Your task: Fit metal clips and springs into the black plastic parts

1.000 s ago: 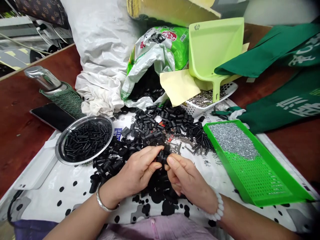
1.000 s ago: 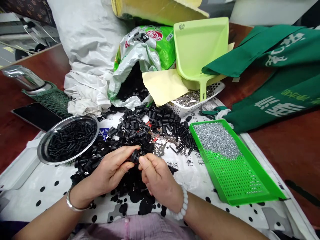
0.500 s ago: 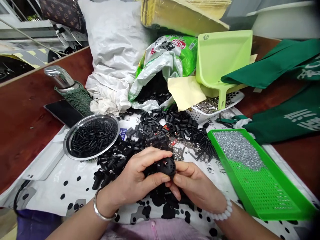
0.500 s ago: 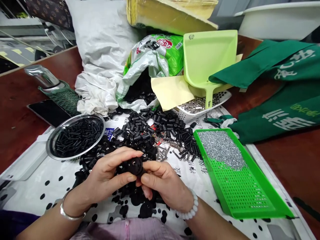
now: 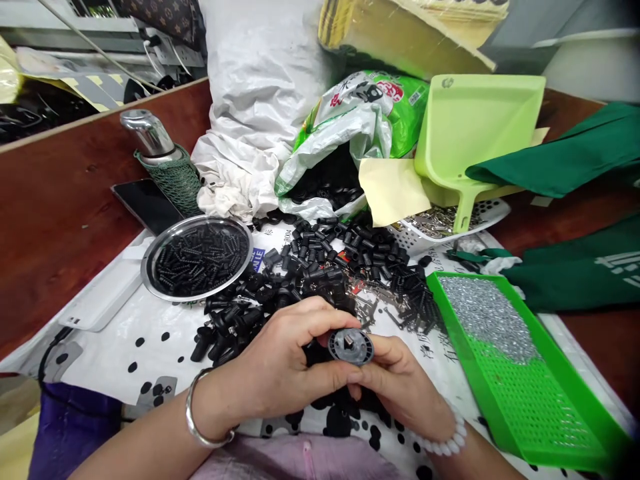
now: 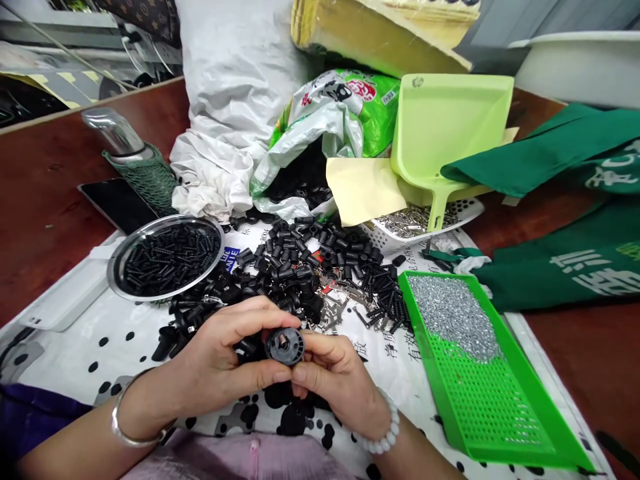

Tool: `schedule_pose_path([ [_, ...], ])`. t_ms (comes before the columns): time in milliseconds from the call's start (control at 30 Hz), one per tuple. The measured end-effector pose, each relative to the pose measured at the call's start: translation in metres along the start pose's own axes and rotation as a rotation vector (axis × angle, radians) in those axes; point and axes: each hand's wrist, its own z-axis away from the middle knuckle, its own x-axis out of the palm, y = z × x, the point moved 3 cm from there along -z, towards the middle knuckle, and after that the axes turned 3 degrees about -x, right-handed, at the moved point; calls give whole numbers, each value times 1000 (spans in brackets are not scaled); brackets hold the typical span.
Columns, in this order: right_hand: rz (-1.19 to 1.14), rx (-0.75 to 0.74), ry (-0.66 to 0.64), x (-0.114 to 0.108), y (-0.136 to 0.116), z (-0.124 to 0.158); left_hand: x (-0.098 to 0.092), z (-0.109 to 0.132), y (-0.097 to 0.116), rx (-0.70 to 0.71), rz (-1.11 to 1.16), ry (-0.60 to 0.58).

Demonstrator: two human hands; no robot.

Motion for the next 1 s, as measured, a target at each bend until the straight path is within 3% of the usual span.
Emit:
schedule_pose_path([
  [200,4,-1,-6,2,1,1,2,2,-1,-7,101,39],
  [467,89,-70,99,1,-9,3,6,6,0,84,98,151],
  [633,350,-273,283,2,-14,7,16,6,-2,60,19,248],
  [767,502,-423,364,5,-22,10,24,5,-10,-8,2,186],
  [1000,438,-172,144,5,-21,12,15,3,-16,-9,106,-106],
])
